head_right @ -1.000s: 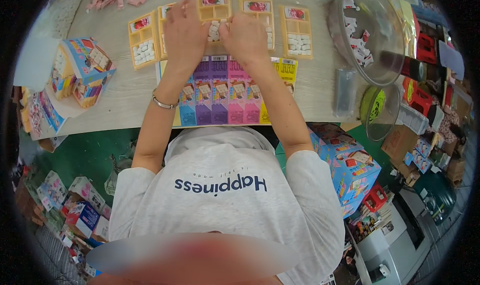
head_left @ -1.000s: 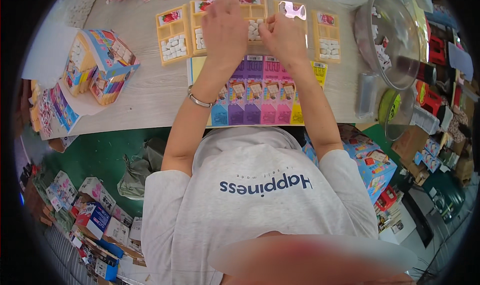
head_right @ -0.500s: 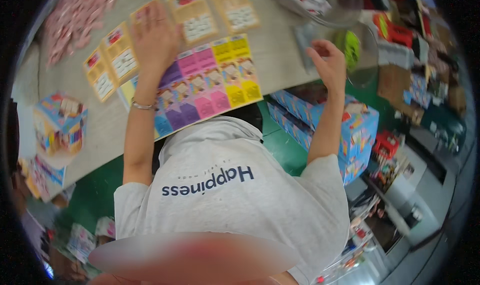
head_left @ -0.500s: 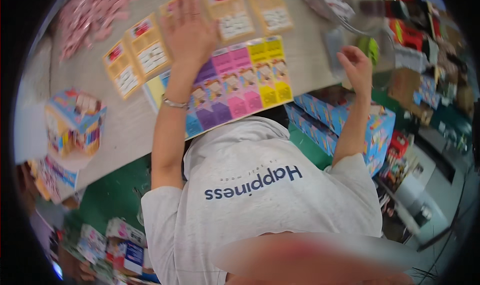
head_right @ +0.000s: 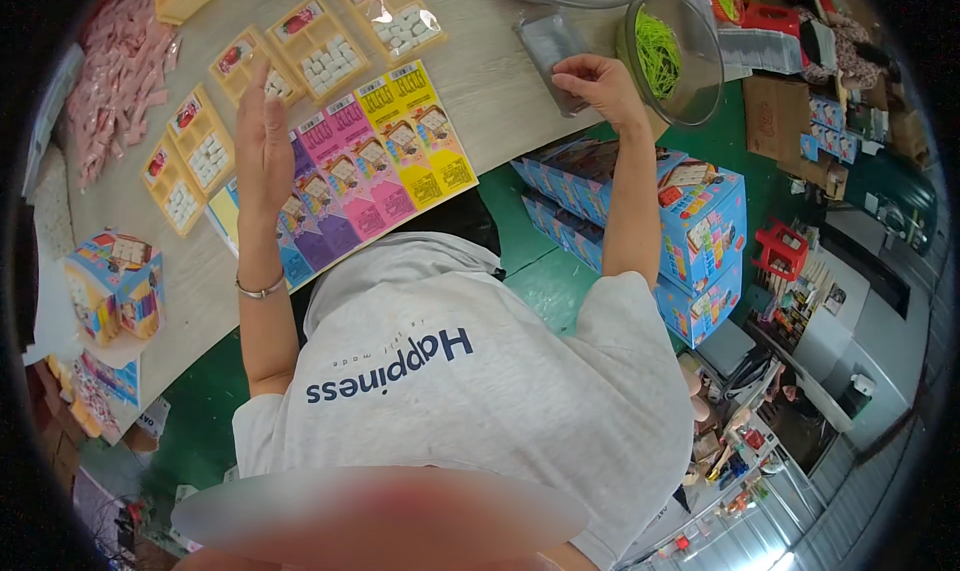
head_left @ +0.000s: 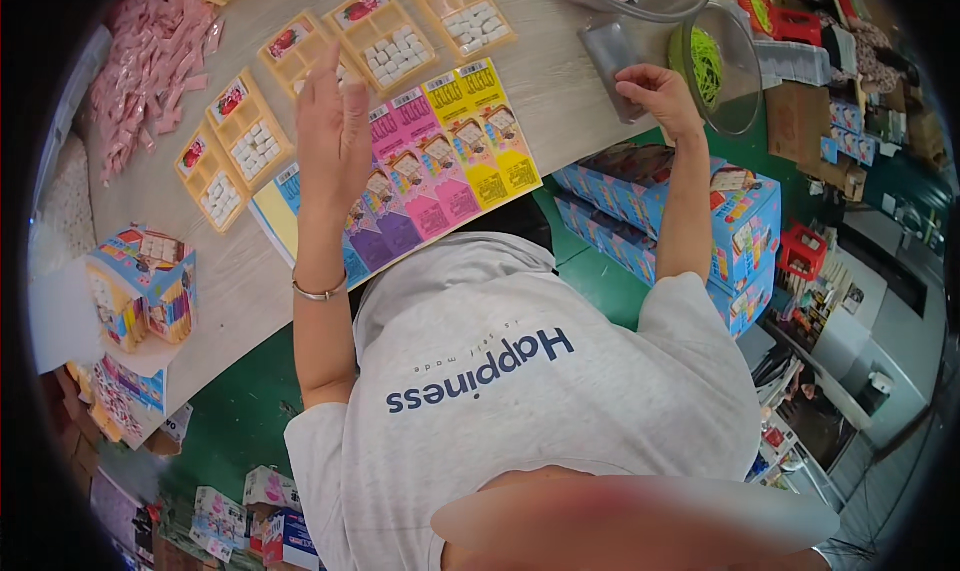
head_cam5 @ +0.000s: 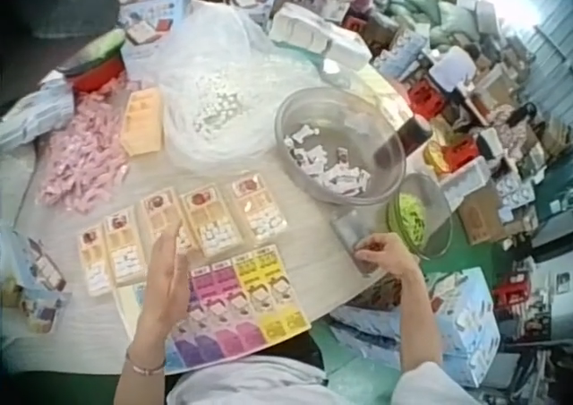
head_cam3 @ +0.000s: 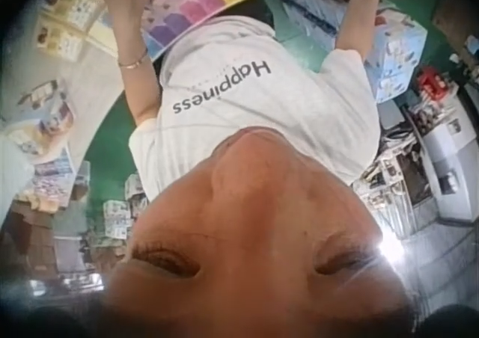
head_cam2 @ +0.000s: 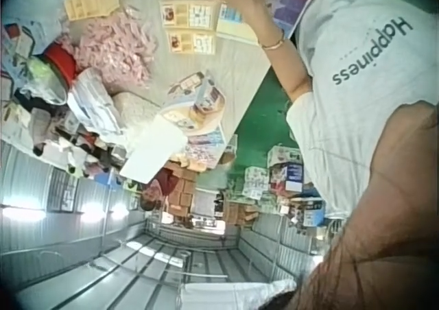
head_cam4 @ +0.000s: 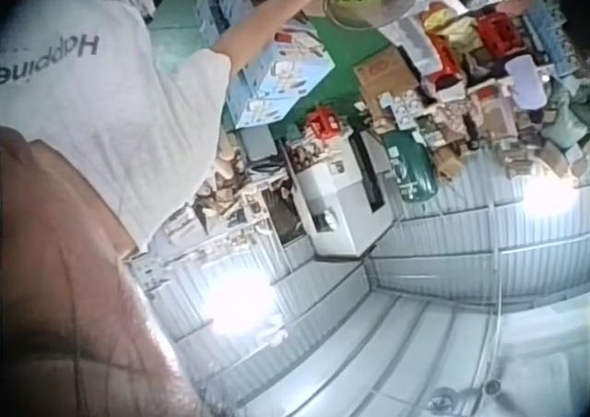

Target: Manually assembling and packaging small toy components into plastic trays and boxes, then applying labels.

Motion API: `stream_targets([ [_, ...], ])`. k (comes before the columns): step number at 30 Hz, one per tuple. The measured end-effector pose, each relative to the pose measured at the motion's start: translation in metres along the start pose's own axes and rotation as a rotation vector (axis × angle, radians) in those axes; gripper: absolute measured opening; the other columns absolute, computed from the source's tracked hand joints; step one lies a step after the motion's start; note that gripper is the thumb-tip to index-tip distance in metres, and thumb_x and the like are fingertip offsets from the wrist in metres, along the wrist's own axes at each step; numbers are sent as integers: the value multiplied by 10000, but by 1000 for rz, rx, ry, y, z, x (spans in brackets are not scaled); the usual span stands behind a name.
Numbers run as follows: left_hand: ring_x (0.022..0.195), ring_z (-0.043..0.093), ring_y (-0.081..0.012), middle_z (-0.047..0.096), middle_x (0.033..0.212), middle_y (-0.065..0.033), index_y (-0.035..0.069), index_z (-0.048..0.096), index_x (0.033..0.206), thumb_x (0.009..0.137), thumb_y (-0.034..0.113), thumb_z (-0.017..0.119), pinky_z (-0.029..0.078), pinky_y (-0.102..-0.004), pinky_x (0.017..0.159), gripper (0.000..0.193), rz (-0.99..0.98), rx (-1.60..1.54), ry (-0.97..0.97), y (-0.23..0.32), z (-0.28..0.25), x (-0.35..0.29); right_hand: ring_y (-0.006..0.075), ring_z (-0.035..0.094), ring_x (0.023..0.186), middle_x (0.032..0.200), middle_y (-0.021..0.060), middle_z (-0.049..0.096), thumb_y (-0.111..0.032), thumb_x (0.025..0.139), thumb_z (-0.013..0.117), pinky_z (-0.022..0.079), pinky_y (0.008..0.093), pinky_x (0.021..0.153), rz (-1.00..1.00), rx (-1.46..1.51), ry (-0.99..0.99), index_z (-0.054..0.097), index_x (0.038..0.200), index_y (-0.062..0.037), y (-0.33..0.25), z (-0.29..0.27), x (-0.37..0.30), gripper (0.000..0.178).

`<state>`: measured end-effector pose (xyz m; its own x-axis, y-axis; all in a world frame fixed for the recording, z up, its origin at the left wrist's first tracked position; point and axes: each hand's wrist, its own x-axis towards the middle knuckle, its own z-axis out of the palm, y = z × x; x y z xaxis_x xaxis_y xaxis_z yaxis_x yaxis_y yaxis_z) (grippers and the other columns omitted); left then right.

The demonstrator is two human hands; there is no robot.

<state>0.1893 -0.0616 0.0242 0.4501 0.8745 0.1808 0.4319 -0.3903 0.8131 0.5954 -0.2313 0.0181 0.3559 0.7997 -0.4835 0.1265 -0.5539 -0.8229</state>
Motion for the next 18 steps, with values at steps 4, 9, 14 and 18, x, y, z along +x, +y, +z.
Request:
stream_targets([
  [4, 1283, 483, -380, 553, 1364, -213, -1, 469, 1425, 1051, 517, 354, 347, -422, 1105, 649, -11, -11, 13, 14, 0, -5, 95, 611, 670, 803, 7, 684, -140, 885, 741, 490, 248, 615, -45, -96, 40, 729, 992, 4, 2, 3, -1, 180],
  [9, 1118, 618, -261, 649, 1228, -162, 35, 585, 1331, 935, 228, 688, 496, -352, 926, 453, -139, -346, -93, 20, -6, -16, 72, 560, 750, 856, -27, 624, -116, 973, 609, 452, 234, 653, -571, -883, 500, 665, 933, -16, -55, 40, -49, 121],
  [14, 1128, 631, -214, 633, 1263, -124, 33, 458, 1446, 841, 127, 787, 526, -326, 919, 695, -78, -516, -179, 38, 13, -39, 54, 475, 720, 828, -20, 544, -129, 1034, 516, 403, 206, 641, -610, -244, 137, 597, 969, -36, -112, 136, -77, 140],
  [18, 1189, 582, -176, 590, 1303, -151, -13, 231, 1527, 910, 103, 727, 504, -282, 958, 800, -425, -1080, -103, 26, -8, -28, 28, 430, 697, 796, -29, 499, -111, 1046, 494, 368, 184, 623, -634, 39, -249, 535, 1012, -41, -123, 235, -51, 88],
])
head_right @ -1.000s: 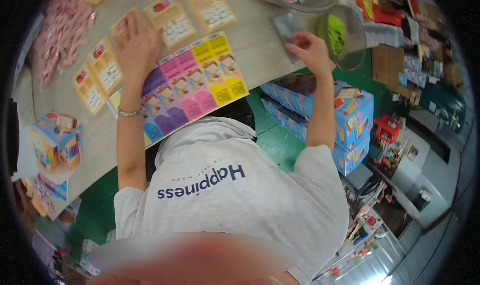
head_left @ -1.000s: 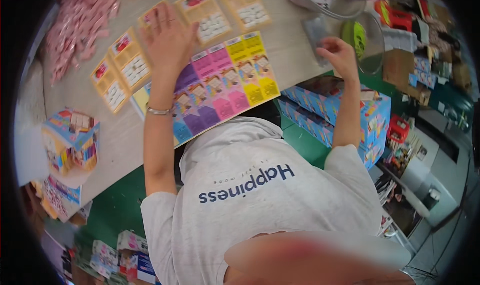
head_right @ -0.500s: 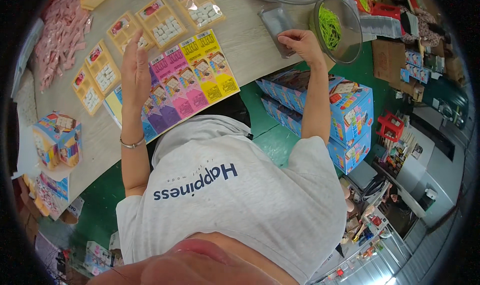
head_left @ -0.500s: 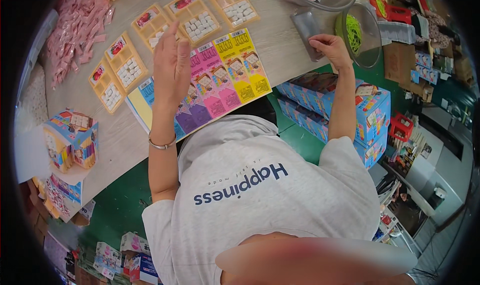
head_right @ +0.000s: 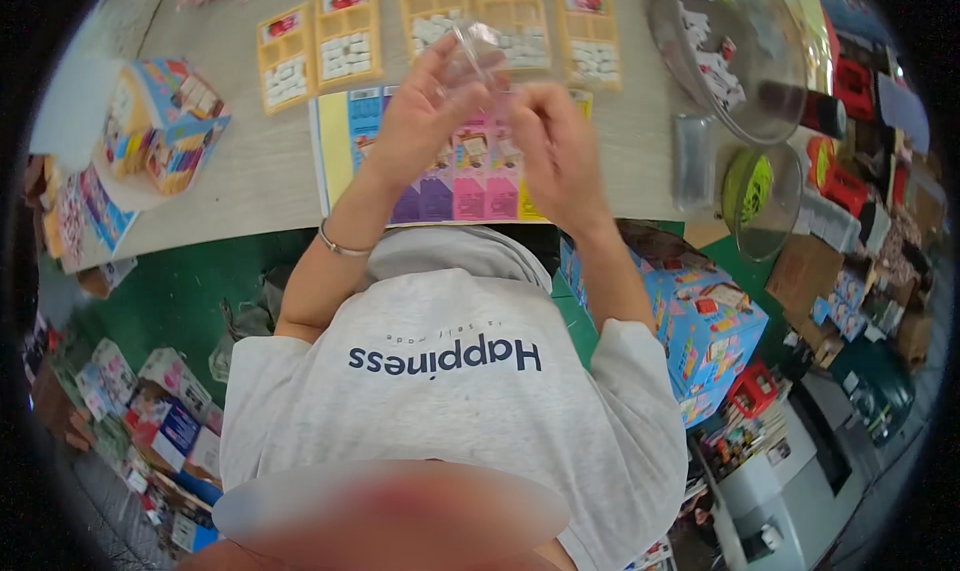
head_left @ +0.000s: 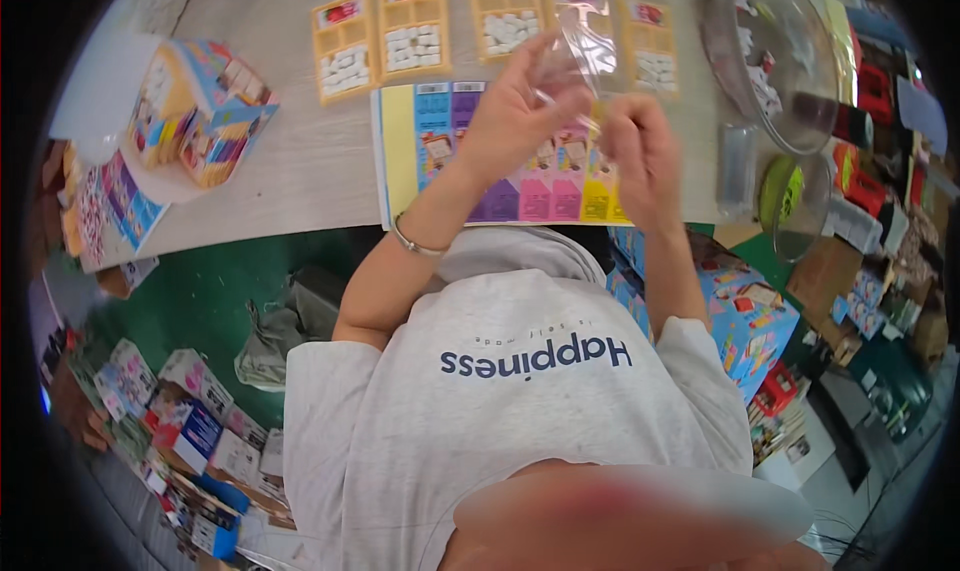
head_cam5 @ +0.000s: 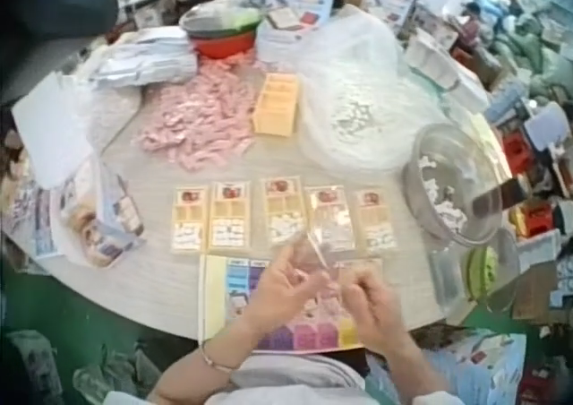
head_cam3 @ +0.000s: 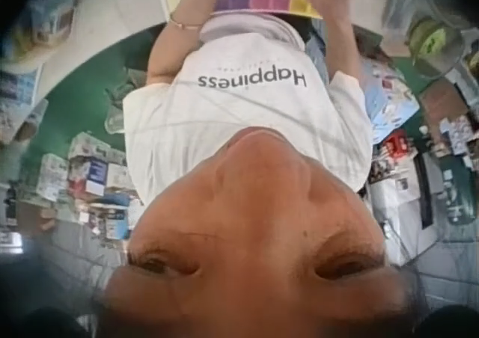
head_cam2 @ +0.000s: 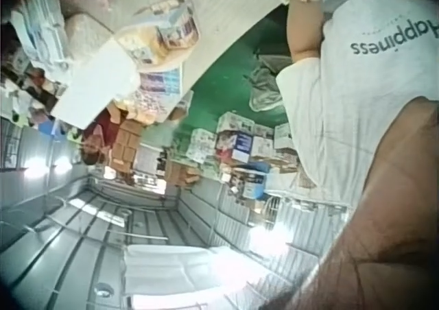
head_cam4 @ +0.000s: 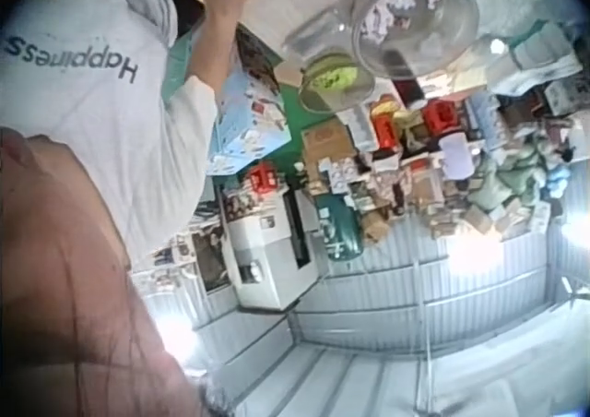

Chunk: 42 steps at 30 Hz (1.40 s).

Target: Manually assembling and packaging small toy components into plastic trays and boxes, then applying labels.

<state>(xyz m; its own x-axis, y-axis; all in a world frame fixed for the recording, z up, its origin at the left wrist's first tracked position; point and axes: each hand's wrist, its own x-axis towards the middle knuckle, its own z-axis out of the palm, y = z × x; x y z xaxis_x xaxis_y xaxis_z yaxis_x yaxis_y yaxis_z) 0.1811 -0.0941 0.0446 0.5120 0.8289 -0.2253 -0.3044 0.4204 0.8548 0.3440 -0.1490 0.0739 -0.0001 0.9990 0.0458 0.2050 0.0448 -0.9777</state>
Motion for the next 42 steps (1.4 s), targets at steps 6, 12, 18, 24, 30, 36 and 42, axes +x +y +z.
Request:
stream_targets([
  [6, 1084, 614, -138, 620, 1240, -75, 13, 407, 1437, 974, 123, 644, 510, -267, 937, 531, 247, -440, 223, 19, -42, -5, 13, 384, 602, 717, -56, 475, -104, 1035, 520, 314, 184, 527, -127, 410, 111, 563, 1000, -31, -8, 75, 53, 92],
  [12, 750, 572, -56, 689, 966, -17, 30, 699, 1129, 961, 129, 660, 465, -199, 661, 199, 299, -138, 742, 15, -113, -32, -3, 401, 591, 694, -66, 502, -130, 1016, 571, 317, 173, 511, -31, 246, -37, 668, 1020, -20, -25, 63, 58, 147],
  [18, 610, 492, -33, 650, 788, 26, 18, 722, 1002, 933, 123, 696, 386, -184, 560, 128, 378, 128, 926, 37, -161, -86, 50, 494, 586, 723, 1, 585, -202, 1002, 575, 404, 203, 530, 212, 147, -104, 578, 1215, 20, 14, 106, 106, 308],
  [24, 622, 495, -36, 640, 791, 27, 16, 716, 963, 910, 114, 721, 380, -186, 557, 112, 251, 122, 890, 39, -177, -123, 239, 657, 768, 880, 154, 666, -238, 895, 688, 521, 341, 665, 120, -426, 100, 484, 1312, 23, 50, 157, 133, 532],
  [30, 619, 496, -41, 642, 795, 20, 7, 718, 979, 911, 125, 722, 377, -184, 555, 135, 214, 54, 905, 23, -193, -131, 405, 428, 1333, 1448, 235, 423, -248, 857, 687, 440, 529, 1005, 60, -1019, 82, 502, 1319, 17, 30, 178, 113, 563],
  [36, 613, 503, -50, 645, 788, 14, 5, 721, 1000, 918, 139, 713, 386, -186, 555, 157, 160, -109, 790, 24, -195, -125, 444, 281, 1438, 1513, 242, 360, -307, 896, 648, 237, 568, 1165, -441, -1112, -27, 417, 1441, 24, 54, 189, 101, 678],
  [42, 615, 498, -47, 634, 772, 19, 8, 718, 1007, 927, 130, 702, 386, -186, 556, 147, 133, -110, 783, 18, -193, -127, 486, 265, 1432, 1529, 306, 303, -337, 905, 637, 218, 573, 1172, -334, -941, -33, 357, 1452, 87, 72, 203, 99, 746],
])
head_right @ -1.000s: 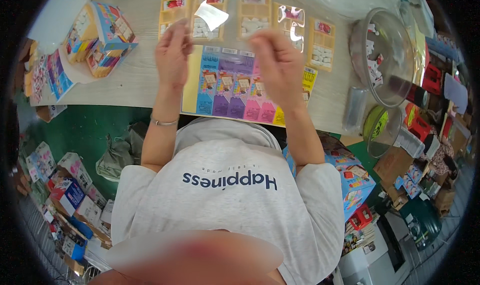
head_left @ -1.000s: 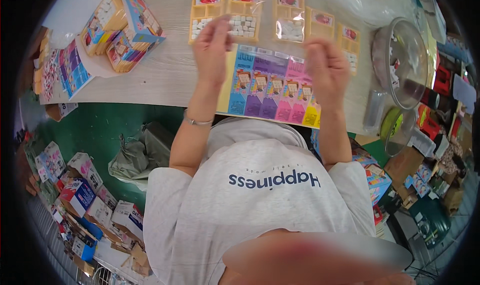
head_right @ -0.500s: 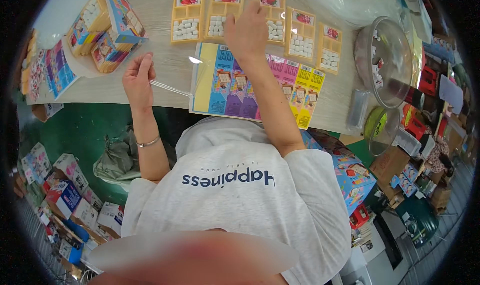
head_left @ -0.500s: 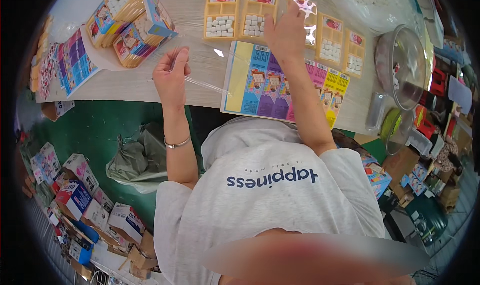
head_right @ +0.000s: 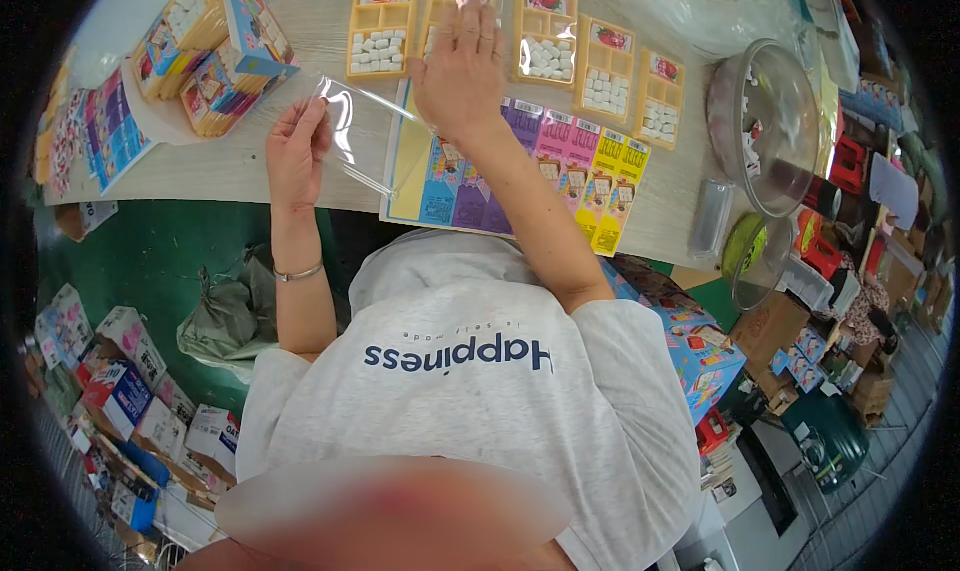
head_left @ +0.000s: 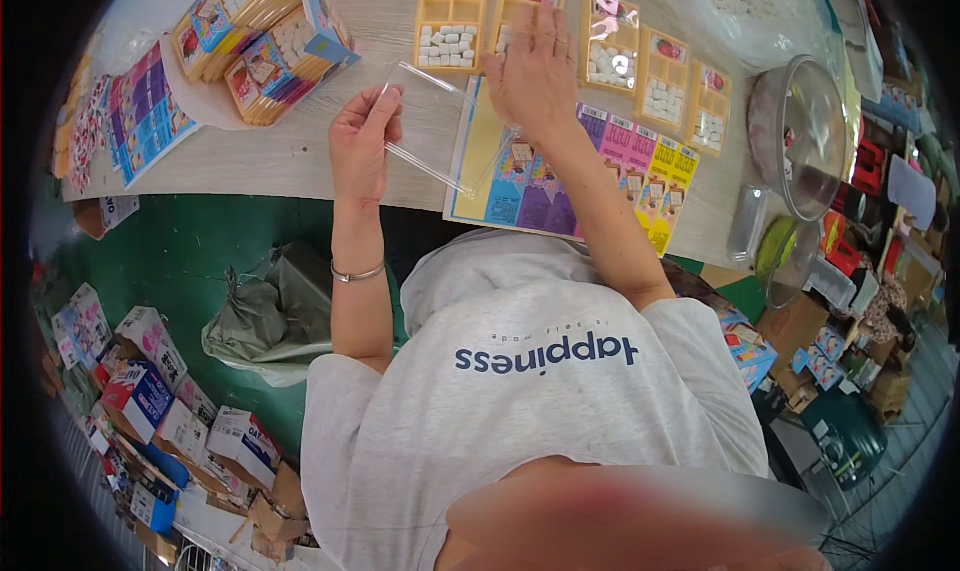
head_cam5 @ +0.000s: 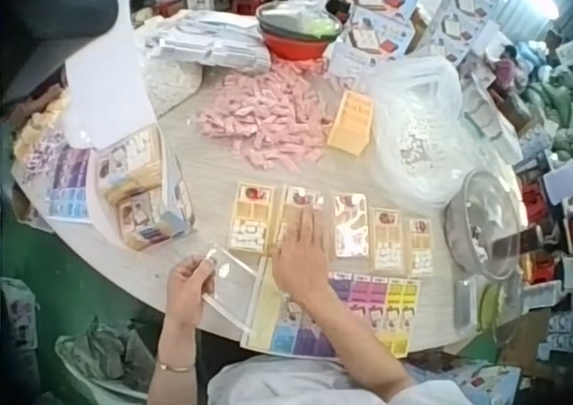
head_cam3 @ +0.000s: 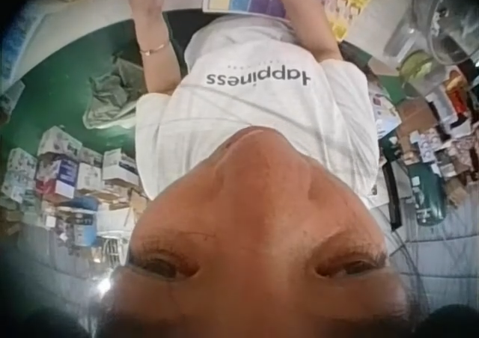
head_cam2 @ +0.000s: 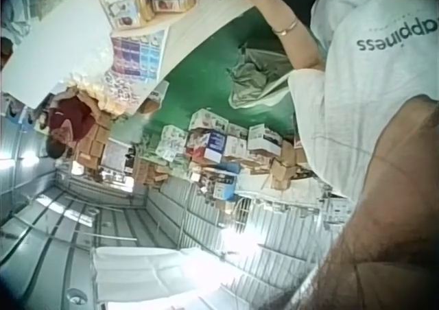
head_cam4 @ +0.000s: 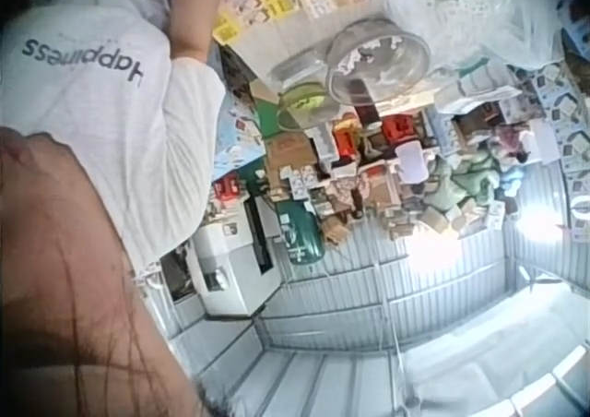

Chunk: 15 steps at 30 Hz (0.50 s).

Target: Manually assembling and packaging small toy components into plastic trays and boxes, then applying labels.

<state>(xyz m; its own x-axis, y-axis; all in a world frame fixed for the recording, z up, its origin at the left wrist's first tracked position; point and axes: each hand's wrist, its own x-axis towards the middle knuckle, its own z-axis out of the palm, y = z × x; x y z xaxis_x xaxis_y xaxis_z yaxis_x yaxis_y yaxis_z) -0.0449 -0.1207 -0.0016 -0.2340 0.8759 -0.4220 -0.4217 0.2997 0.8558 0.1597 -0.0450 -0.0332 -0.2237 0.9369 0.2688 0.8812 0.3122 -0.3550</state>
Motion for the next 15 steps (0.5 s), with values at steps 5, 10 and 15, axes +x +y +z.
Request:
stream_targets([
  [5, 647, 529, -29, 637, 819, 28, 12, 694, 1062, 948, 126, 678, 405, -158, 560, 163, -20, -96, 3, -2, 4, -3, 513, 240, 1432, 1523, 357, 268, -358, 896, 643, 200, 570, 1178, -71, 27, 25, 304, 1460, 118, -2, 16, 7, 812],
  [10, 623, 519, -48, 641, 782, 18, 15, 700, 1024, 946, 136, 685, 399, -182, 558, 144, -7, -120, 27, -6, 2, -3, 381, 404, 1385, 1469, 197, 472, -261, 826, 672, 298, 466, 1173, -28, 489, 509, 475, 1473, -173, -18, 32, 23, 682],
  [15, 637, 528, -44, 647, 821, 25, 36, 696, 1033, 946, 132, 685, 408, -182, 567, 130, -23, -156, 100, -7, -7, -3, 513, 208, 1448, 1530, 373, 240, -422, 866, 664, 169, 582, 1183, 149, -41, -3, 274, 1465, 125, -15, -3, 14, 900],
])
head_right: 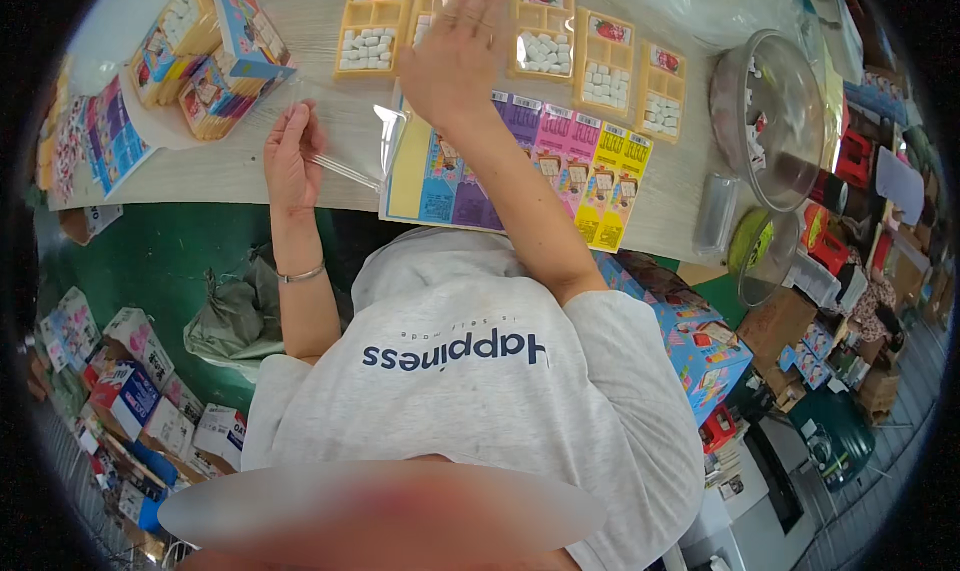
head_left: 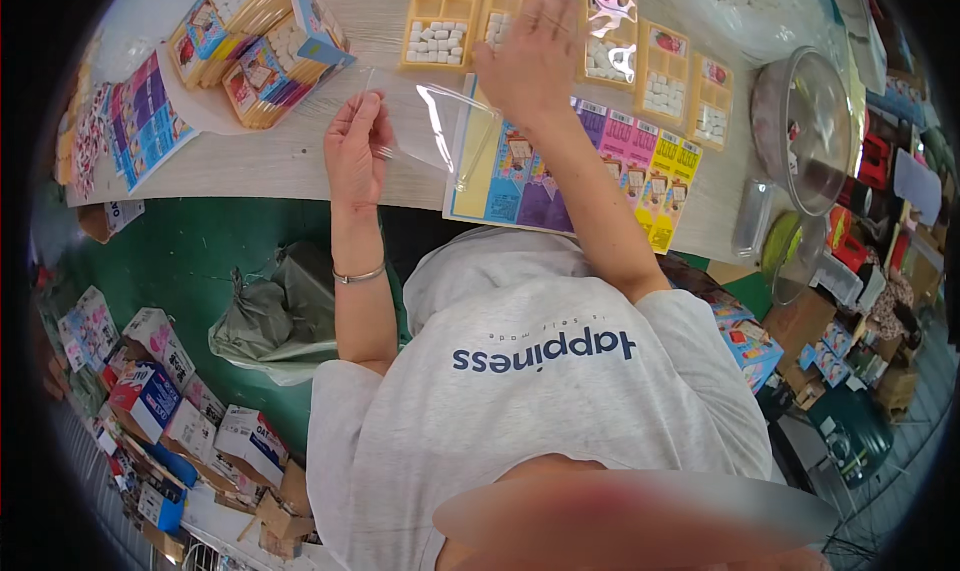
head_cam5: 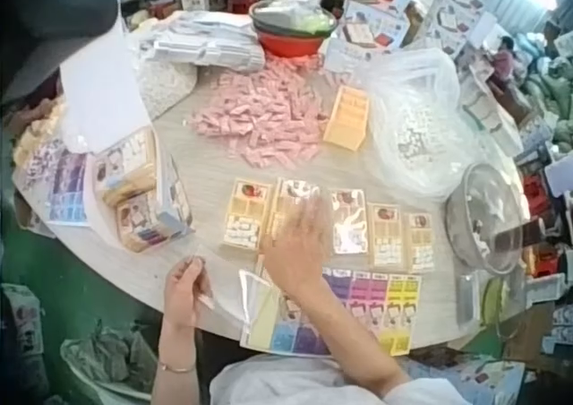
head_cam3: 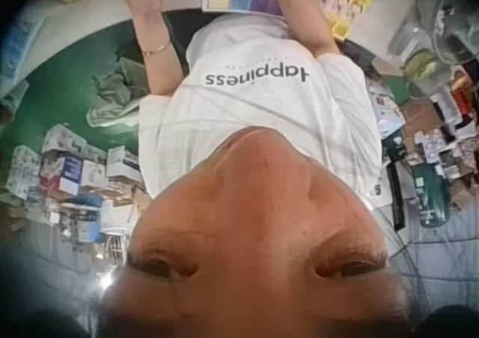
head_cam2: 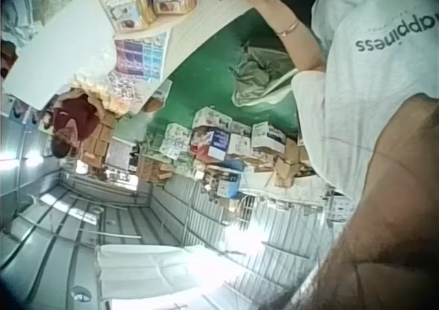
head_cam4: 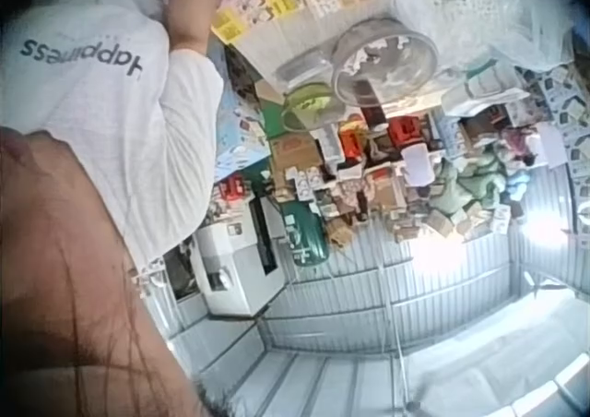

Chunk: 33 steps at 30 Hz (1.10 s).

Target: Manually assembling and packaging small toy components into plastic trays and boxes, then applying labels.

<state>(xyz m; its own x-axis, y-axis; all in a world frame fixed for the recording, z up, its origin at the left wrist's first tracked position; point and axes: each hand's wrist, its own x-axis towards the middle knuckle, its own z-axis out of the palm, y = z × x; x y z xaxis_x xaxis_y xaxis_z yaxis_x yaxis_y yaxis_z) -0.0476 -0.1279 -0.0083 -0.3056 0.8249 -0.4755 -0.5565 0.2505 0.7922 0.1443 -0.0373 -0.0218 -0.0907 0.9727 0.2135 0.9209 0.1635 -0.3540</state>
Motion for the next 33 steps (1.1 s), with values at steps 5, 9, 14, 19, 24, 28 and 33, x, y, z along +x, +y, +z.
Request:
stream_targets([
  [5, 664, 523, -22, 692, 1096, -17, 54, 685, 1046, 974, 185, 647, 398, -169, 576, 154, 5, 153, -296, 2, -4, 22, 496, 226, 1449, 1526, 343, 276, -502, 829, 683, 247, 642, 1124, -9, -51, -30, 302, 1459, 104, -6, 11, -4, 953],
  [9, 667, 513, -14, 632, 1321, -54, 57, 690, 1046, 977, 181, 626, 391, -167, 582, 156, 152, 325, -306, 11, 19, 51, 468, 292, 1434, 1497, 289, 374, -537, 811, 687, 344, 675, 1043, -59, -109, 30, 358, 1458, 51, -6, 28, 3, 934],
  [14, 667, 516, -11, 535, 1457, -76, 74, 702, 1012, 950, 164, 655, 427, -182, 602, 119, 100, 343, -433, 10, 22, 57, 438, 329, 1426, 1491, 248, 412, -523, 825, 670, 351, 660, 1052, -142, -182, 71, 419, 1437, 23, 12, 39, 3, 858],
  [19, 691, 538, -15, 684, 1127, -13, 46, 688, 992, 943, 160, 669, 444, -186, 606, 125, 179, 383, -231, 17, 49, 21, 356, 339, 1440, 1531, 211, 383, -358, 929, 604, 370, 564, 1087, -367, -182, -36, 446, 1425, 16, 66, -12, 21, 641],
  [24, 714, 563, -10, 677, 826, 36, 26, 676, 932, 943, 135, 668, 450, -196, 595, 110, 269, 393, -223, 19, 73, -16, 170, 636, 1042, 1184, 110, 661, -154, 1025, 507, 516, 328, 891, -59, 817, -378, 581, 1279, 6, 36, -111, -10, 310],
  [28, 984, 598, -131, 652, 1116, -76, 32, 536, 1293, 956, 333, 633, 499, -277, 806, 462, 152, 40, -517, 4, 92, -26, 69, 581, 680, 818, 17, 659, -169, 1044, 499, 471, 209, 634, 202, 1191, -696, 630, 1105, 5, 23, -109, -34, 227],
  [33, 1274, 473, -249, 503, 1405, -139, 59, 220, 1559, 974, 596, 438, 403, -406, 1075, 824, 51, -211, -867, -26, 97, -45, 108, 547, 576, 658, 44, 597, -169, 1006, 563, 441, 269, 537, 198, 1085, -490, 624, 1050, 3, 3, -102, -59, 188],
])
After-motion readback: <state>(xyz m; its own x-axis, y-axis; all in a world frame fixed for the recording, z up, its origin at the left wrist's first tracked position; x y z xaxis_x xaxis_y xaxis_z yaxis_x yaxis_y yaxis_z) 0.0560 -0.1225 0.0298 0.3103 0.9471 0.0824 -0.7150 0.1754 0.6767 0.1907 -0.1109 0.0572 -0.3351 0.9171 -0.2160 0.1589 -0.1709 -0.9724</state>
